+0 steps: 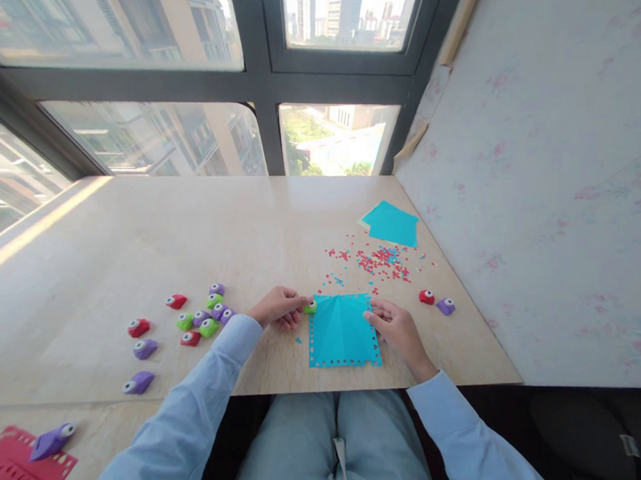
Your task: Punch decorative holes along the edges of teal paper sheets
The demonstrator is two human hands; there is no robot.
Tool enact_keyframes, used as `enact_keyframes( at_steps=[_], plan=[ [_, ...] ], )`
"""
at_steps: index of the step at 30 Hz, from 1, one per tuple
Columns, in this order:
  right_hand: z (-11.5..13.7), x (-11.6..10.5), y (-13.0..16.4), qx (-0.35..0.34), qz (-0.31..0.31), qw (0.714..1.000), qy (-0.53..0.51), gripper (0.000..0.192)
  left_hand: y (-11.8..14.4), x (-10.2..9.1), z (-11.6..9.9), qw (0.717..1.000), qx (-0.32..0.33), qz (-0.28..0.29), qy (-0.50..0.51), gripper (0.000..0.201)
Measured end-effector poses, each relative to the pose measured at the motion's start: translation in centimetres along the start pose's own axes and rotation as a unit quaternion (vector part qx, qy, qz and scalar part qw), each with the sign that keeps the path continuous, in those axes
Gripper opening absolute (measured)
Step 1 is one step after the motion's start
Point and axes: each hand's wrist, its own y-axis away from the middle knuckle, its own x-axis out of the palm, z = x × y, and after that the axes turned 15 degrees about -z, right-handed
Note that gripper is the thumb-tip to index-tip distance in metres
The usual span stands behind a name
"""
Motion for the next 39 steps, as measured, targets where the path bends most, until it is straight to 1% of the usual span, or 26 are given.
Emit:
enact_keyframes(
  at_steps=[6, 11, 14, 22, 29, 33, 39],
  plan=[
    [0.0, 0.0, 0.0, -0.009, -0.003, 1.000, 0.003, 0.058, -0.1, 0.1, 0.3, 1.000, 0.006, -0.016, 0.004, 0.053],
    [-0.1, 0.0, 0.0, -0.008, -0.005, 1.000, 0.001, 0.057, 0.1, 0.2, 0.0, 1.000, 0.006, -0.014, -0.012, 0.051],
    [0.0, 0.0, 0.0, -0.001, -0.002, 1.000, -0.004, 0.060, 0.4, 0.2, -0.2, 1.000, 0.006, -0.013, -0.016, 0.048],
    [0.3, -0.1, 0.0, 0.013, 0.000, 1.000, 0.000, 0.062, 0.2, 0.4, -0.3, 1.000, 0.009, -0.009, 0.003, 0.043],
    [0.3, 0.0, 0.0, 0.018, 0.007, 1.000, -0.002, 0.058, 0.2, 0.8, -0.5, 0.999, -0.015, -0.029, 0.022, 0.035],
    [0.3, -0.1, -0.1, 0.020, 0.012, 1.000, -0.006, 0.060, 0.2, 0.8, -1.2, 0.999, -0.031, -0.030, 0.003, 0.031],
    [-0.2, -0.1, -0.3, 0.011, 0.014, 1.000, -0.005, 0.062, 0.1, 0.7, -2.8, 0.996, -0.041, -0.026, -0.078, 0.029]
  ],
)
